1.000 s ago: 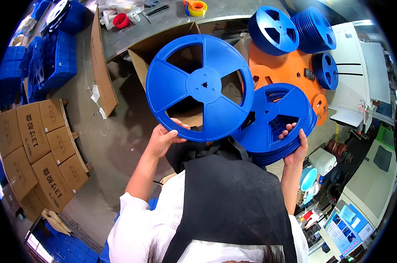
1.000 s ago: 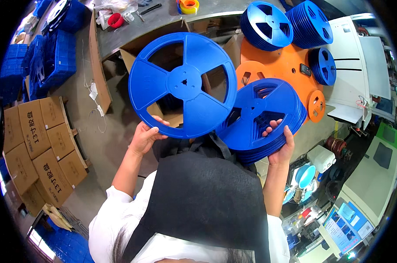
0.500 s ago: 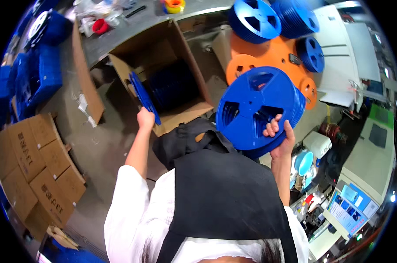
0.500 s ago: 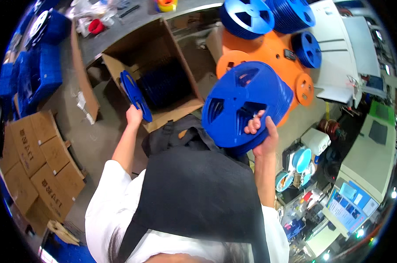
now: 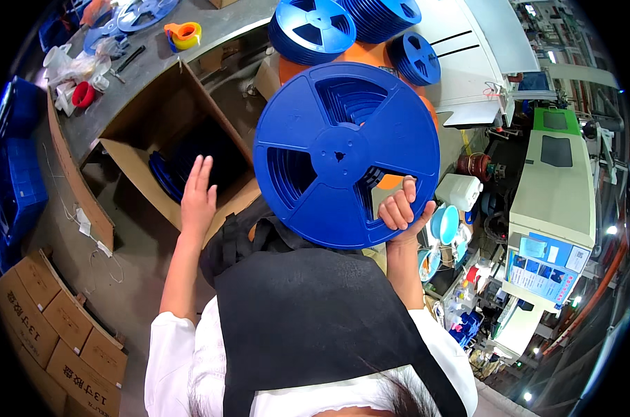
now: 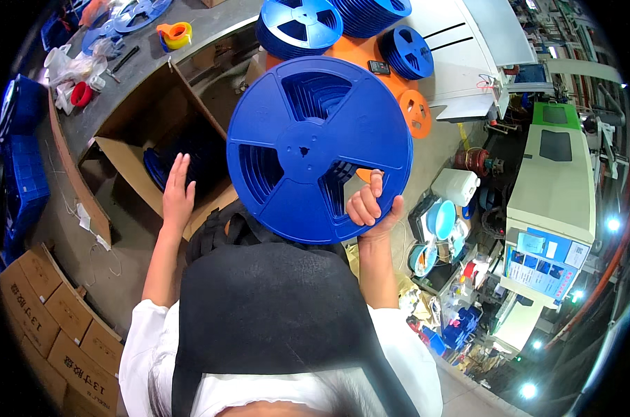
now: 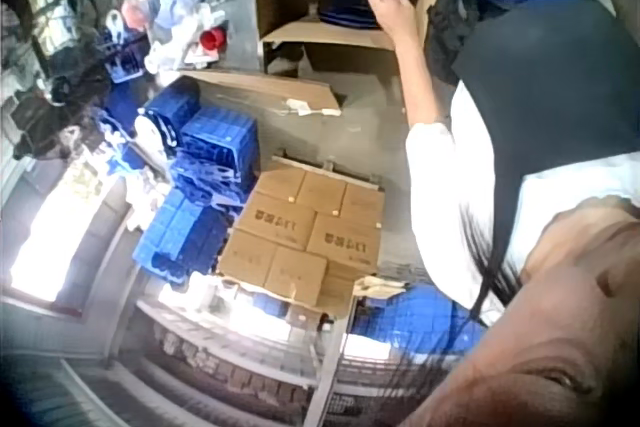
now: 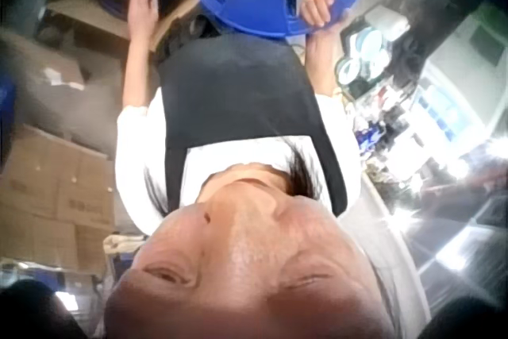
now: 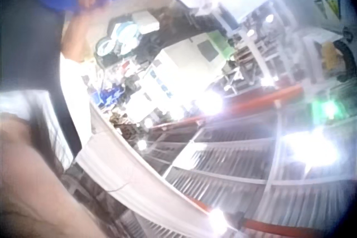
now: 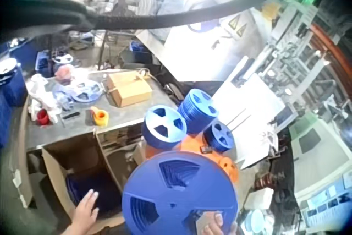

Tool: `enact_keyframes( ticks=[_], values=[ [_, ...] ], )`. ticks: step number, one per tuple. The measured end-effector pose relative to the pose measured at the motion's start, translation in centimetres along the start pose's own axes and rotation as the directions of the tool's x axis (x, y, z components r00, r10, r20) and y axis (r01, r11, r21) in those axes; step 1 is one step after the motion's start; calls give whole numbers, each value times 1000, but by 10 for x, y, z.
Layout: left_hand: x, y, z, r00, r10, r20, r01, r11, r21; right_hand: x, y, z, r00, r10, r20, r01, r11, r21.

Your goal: The person takes blue plastic reels from a stack and places them one by one into a cardboard box.

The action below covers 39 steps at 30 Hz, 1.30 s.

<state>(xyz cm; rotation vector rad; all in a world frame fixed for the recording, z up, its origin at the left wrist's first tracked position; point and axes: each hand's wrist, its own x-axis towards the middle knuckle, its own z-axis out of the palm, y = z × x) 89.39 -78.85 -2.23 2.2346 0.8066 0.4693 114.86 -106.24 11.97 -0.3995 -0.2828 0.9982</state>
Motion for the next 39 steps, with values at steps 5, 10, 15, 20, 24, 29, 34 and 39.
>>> enact_keyframes(
  ticks=[5,10,15,20,24,29,34,39],
  values=[
    [29,57,-8,915,402,-22,-400,913,75,7,1,8,999,-9,52,6,999,52],
    [30,72,-13,830,554,69,-558,821,121,12,6,17,998,-33,56,24,989,143],
    [33,72,-20,798,590,124,-603,786,141,12,6,23,998,-21,61,12,989,150],
    [33,81,-33,747,663,54,-660,728,188,5,4,17,999,-24,47,17,988,155],
    [31,94,-40,693,720,-28,-697,680,228,-11,-3,0,998,-29,57,23,994,105],
    [37,106,-28,748,655,101,-662,727,181,-37,-13,-10,992,-71,-100,71,997,-5],
    [40,104,11,858,460,229,-472,882,0,-44,-39,-2,656,-133,-743,-130,950,-284],
    [71,104,83,799,499,335,-539,842,33,-109,-64,-58,488,-293,-822,76,953,-294]
  ],
)
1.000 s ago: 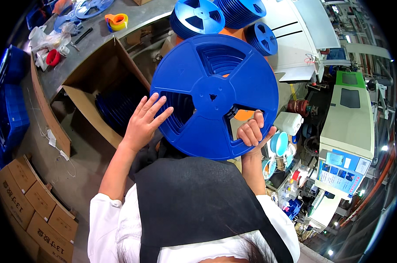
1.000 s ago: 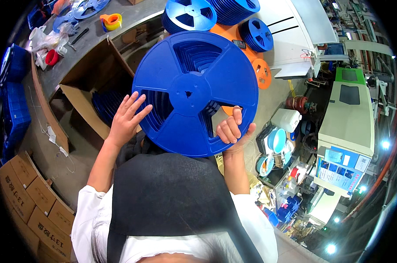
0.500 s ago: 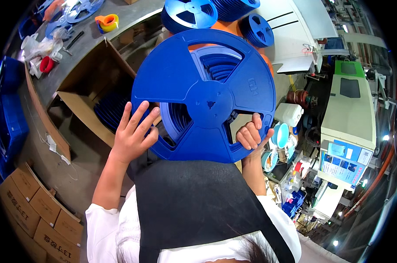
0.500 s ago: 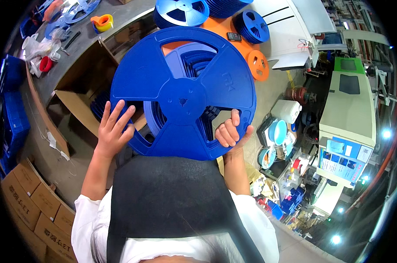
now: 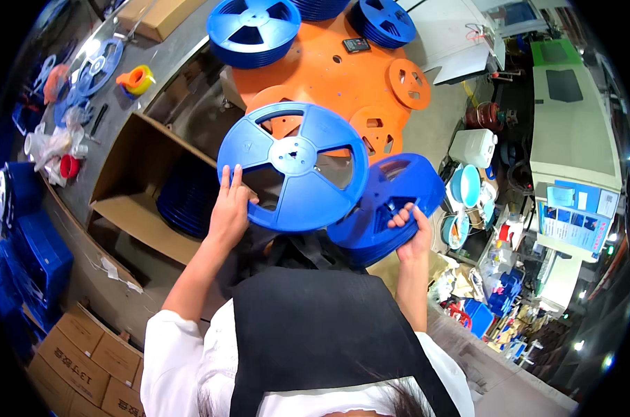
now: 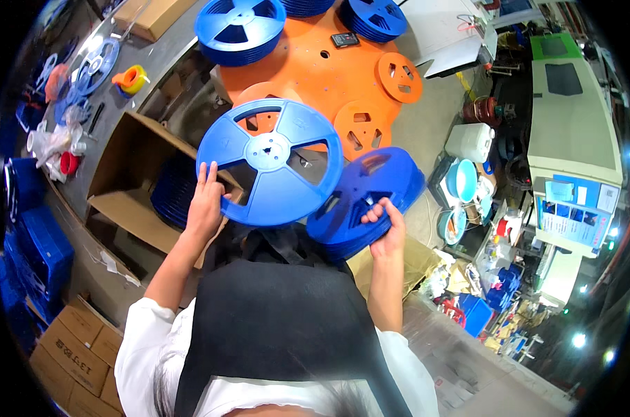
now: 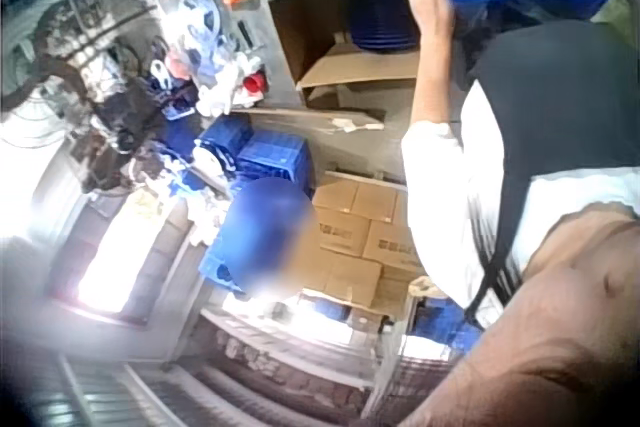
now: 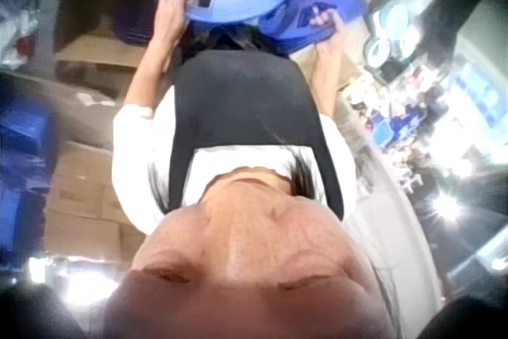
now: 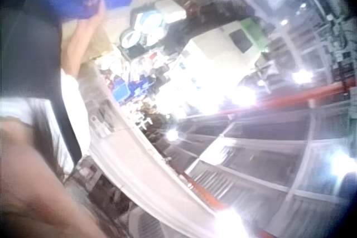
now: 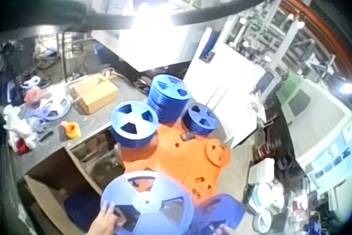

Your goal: The person takes blue plastic reels from a stack and places them one by one into a cardboard box.

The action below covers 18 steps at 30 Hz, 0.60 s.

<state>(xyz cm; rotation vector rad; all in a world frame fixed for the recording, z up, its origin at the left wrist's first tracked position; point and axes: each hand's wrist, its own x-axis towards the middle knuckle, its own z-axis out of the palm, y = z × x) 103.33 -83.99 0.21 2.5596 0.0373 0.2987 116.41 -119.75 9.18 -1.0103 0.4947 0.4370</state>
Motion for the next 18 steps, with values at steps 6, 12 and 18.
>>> enact_keyframes(
  ticks=[6,12,18],
  values=[
    [96,-34,141,998,-14,-68,26,982,185,-28,-34,-58,986,-168,-6,164,956,244],
    [132,-94,208,966,-258,-35,258,930,262,-29,-43,-67,884,-342,318,191,886,422],
    [93,-88,177,771,-523,364,370,833,412,-15,-39,-53,773,-405,488,83,827,556]
  ],
)
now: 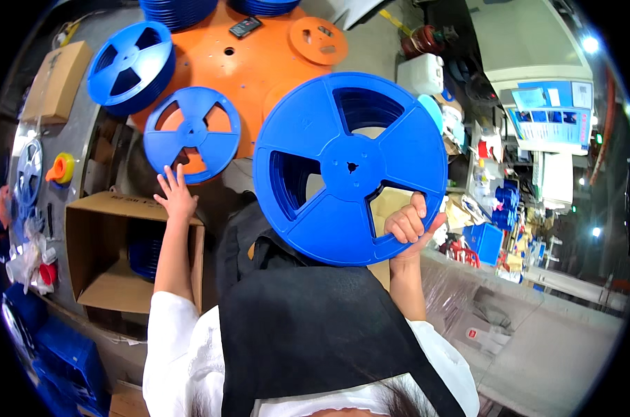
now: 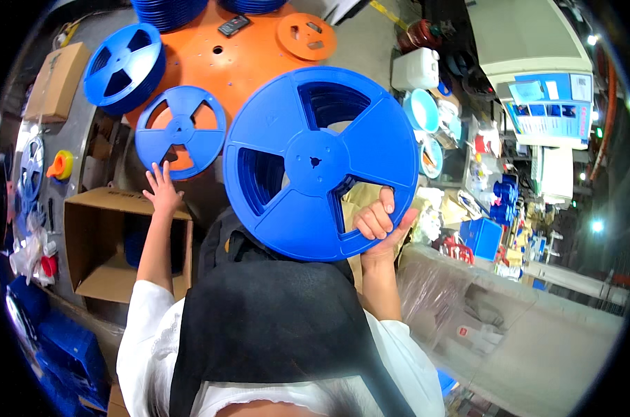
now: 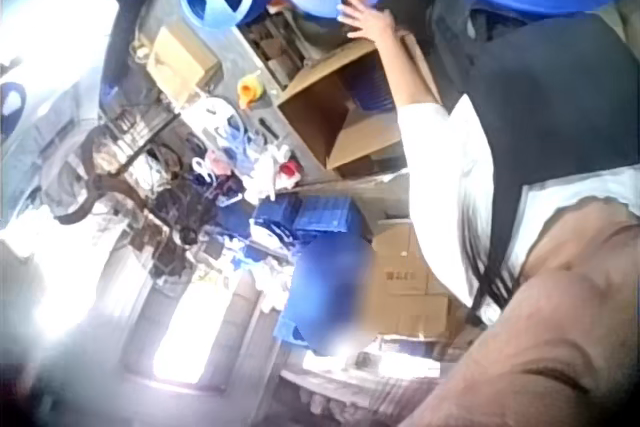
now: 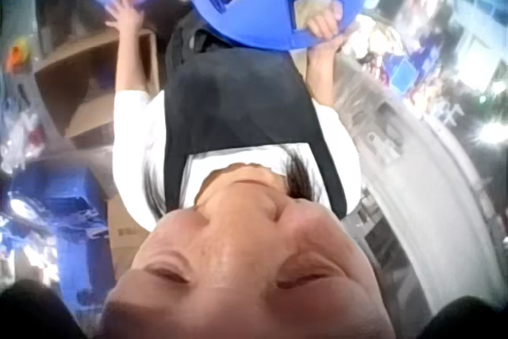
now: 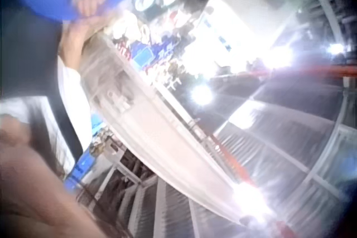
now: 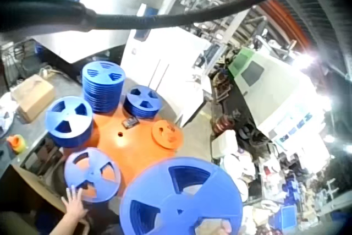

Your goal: The person takes blue plastic reels from a stack and places them one by one into a cardboard box.

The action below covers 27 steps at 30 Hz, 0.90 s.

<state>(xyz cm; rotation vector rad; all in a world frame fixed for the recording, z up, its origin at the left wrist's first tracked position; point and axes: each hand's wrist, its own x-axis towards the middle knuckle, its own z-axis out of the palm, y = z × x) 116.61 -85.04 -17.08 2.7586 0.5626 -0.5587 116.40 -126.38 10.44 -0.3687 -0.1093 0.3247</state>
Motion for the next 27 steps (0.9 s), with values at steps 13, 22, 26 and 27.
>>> enact_keyframes(
  ticks=[13,22,26,27],
  values=[
    [-164,23,-171,520,664,-538,-711,685,160,73,62,37,919,319,233,-359,920,157],
    [-199,-45,-172,562,563,-605,-645,757,105,110,125,75,850,515,106,-513,857,-51],
    [-239,-78,-145,839,189,-511,-505,623,-598,106,151,97,844,488,-223,-534,724,-437],
    [-251,-85,-138,955,88,-282,-290,460,-839,110,151,92,808,575,-128,-557,674,-485]
  ],
)
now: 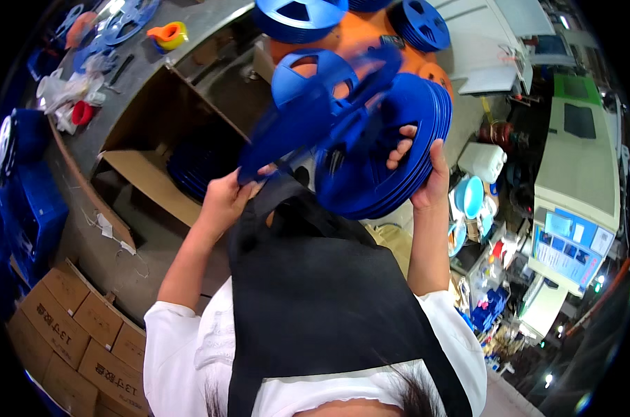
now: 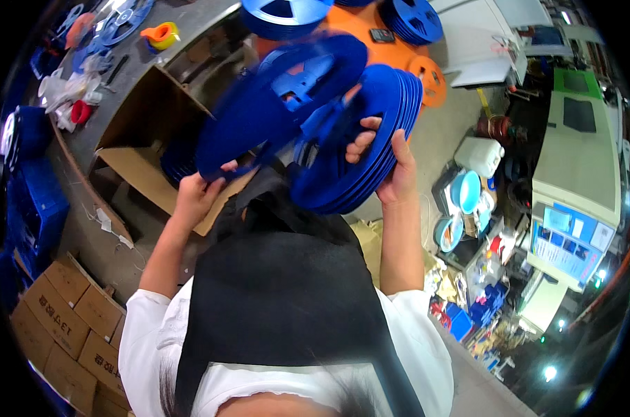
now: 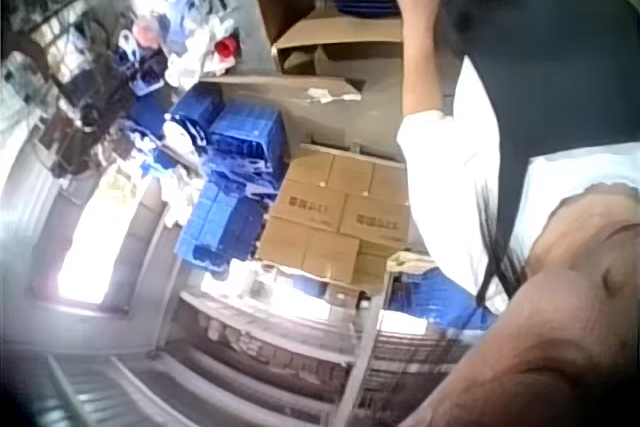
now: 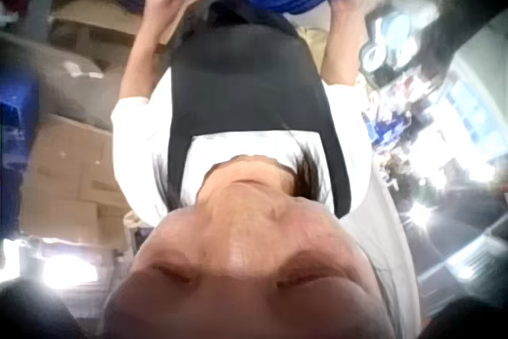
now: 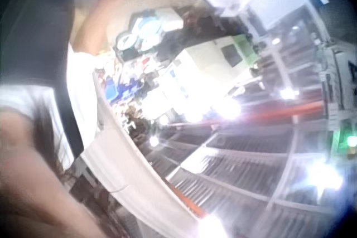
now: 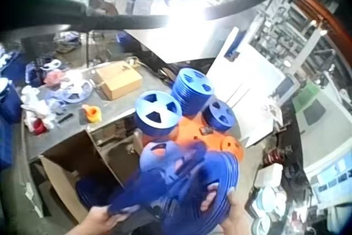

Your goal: The person takes blue plastic reels from a stack and places them one by one into a cardboard box.

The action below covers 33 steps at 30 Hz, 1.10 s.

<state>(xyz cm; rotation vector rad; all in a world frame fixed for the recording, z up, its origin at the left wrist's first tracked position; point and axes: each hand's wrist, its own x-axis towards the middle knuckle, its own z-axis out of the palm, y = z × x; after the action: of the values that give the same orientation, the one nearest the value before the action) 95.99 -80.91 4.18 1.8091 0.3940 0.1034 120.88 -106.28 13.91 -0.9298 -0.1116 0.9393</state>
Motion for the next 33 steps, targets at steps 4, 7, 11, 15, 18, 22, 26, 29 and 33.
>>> enact_keyframes(
  ticks=[4,7,11,15,18,22,26,29,33],
  values=[
    [-42,-16,-7,949,-305,85,234,494,-837,1,14,8,974,65,-219,-85,993,-83],
    [-68,-36,-15,941,-332,66,196,376,-906,-4,19,9,950,52,-308,-92,989,-116],
    [-97,-52,-19,934,-356,24,141,306,-942,-6,25,12,942,59,-331,-103,988,-119],
    [-114,-59,-21,918,-396,-15,109,287,-952,-6,34,13,944,90,-317,-119,990,-73],
    [-122,-60,-22,898,-437,-56,89,304,-948,-4,43,20,934,92,-344,-131,987,-91],
    [-137,-60,-40,764,-591,-258,122,525,-842,-6,45,26,947,96,-307,-133,986,-100],
    [-150,-104,-46,622,-589,-516,446,808,-385,-9,49,27,953,109,-283,-138,987,-85],
    [-153,-163,-36,603,-412,-683,654,746,128,-10,53,29,955,98,-281,-129,987,-93],
    [-124,-200,-32,338,-583,-739,874,485,17,-16,55,31,961,86,-263,-117,988,-103]
  ],
)
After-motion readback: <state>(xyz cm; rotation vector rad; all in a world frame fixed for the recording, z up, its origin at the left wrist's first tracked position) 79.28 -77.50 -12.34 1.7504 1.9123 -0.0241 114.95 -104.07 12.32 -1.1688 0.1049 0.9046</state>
